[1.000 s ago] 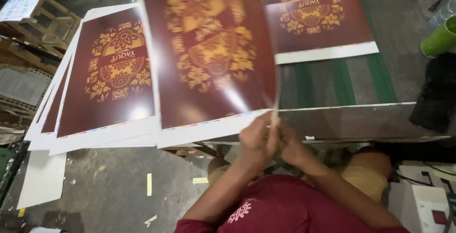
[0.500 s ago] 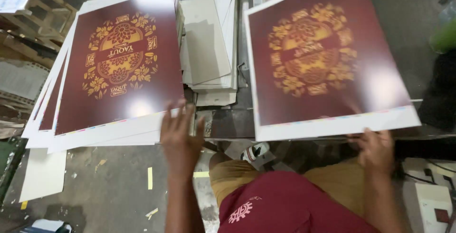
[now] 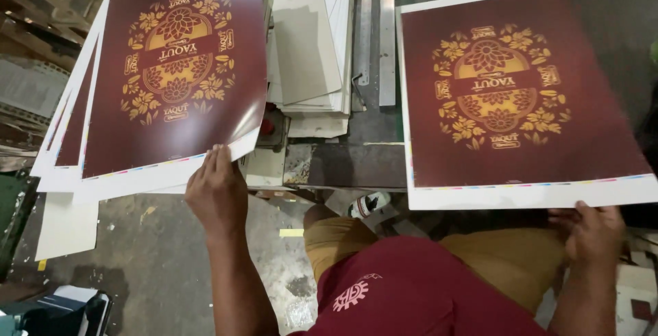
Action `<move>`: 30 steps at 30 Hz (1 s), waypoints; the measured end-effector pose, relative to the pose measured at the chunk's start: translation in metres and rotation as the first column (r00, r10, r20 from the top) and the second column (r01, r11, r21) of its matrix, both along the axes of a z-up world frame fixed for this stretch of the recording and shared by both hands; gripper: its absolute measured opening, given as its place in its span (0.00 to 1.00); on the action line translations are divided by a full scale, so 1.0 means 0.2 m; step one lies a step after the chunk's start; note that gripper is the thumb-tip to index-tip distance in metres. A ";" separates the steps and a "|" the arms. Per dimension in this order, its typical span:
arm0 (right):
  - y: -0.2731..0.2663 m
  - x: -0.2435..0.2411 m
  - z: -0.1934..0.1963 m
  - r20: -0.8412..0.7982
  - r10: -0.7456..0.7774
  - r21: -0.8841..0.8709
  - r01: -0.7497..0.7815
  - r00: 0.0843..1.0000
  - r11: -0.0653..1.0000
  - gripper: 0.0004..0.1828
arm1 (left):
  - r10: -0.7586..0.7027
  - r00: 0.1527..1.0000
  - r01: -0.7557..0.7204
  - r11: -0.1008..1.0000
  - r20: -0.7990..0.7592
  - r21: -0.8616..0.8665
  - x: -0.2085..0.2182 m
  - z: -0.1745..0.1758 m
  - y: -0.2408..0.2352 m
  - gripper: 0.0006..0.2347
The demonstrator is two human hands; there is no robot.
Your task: Feeding printed sheets one by one into a finishing machine for lamination or processing.
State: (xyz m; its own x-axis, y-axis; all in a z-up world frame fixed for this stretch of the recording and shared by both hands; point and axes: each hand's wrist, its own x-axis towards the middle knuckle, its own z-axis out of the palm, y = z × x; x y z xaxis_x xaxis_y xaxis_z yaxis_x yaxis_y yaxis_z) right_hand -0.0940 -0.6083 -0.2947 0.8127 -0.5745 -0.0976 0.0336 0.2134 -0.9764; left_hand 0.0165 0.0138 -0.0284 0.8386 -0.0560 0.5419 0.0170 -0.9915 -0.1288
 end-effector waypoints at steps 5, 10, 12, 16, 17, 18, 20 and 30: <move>0.09 0.18 0.04 -0.074 0.100 0.012 -0.099 0.992 0.995 0.17 | -0.062 0.996 0.061 0.998 -0.068 -0.015 -0.02 0.13 -0.05 0.07; 0.00 0.49 0.04 -0.095 0.153 -0.022 -0.156 0.984 0.987 0.15 | -0.099 0.970 0.103 0.995 -0.221 0.003 -0.01 0.19 -0.03 0.16; -0.01 0.60 0.08 -0.083 0.178 -0.020 -0.180 0.981 0.983 0.15 | -0.100 0.956 0.103 0.995 -0.274 -0.006 0.00 0.25 -0.02 0.18; -0.04 0.72 0.12 -0.144 0.228 0.051 -0.223 0.963 0.974 0.16 | -0.121 0.910 0.083 0.990 -0.396 -0.113 0.03 0.32 0.05 0.17; -0.04 0.74 0.12 -0.181 0.223 0.065 -0.215 0.958 0.974 0.18 | -0.159 0.905 0.090 0.978 -0.395 -0.187 0.04 0.33 0.08 0.16; -0.03 0.72 0.11 -0.175 0.227 0.064 -0.219 0.958 0.974 0.18 | -0.155 0.908 0.088 0.979 -0.389 -0.186 0.03 0.34 0.11 0.16; 0.00 0.66 0.08 -0.215 0.147 0.054 -0.139 0.965 0.989 0.23 | -0.220 0.958 0.136 0.914 -0.186 -0.383 0.01 0.35 0.16 0.09; 0.73 0.51 0.46 -0.287 0.297 -0.068 -0.329 0.911 0.942 0.23 | -0.487 0.761 0.571 0.817 0.429 -0.085 0.02 0.14 -0.38 0.04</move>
State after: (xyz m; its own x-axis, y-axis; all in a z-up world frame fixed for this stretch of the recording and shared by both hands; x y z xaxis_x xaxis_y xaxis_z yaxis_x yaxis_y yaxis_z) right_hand 0.0084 -0.4632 -0.2029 0.9047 -0.3151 -0.2869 -0.2833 0.0582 -0.9573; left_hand 0.0202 -0.0622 0.0002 0.4386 -0.2861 0.8519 -0.5131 -0.8580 -0.0240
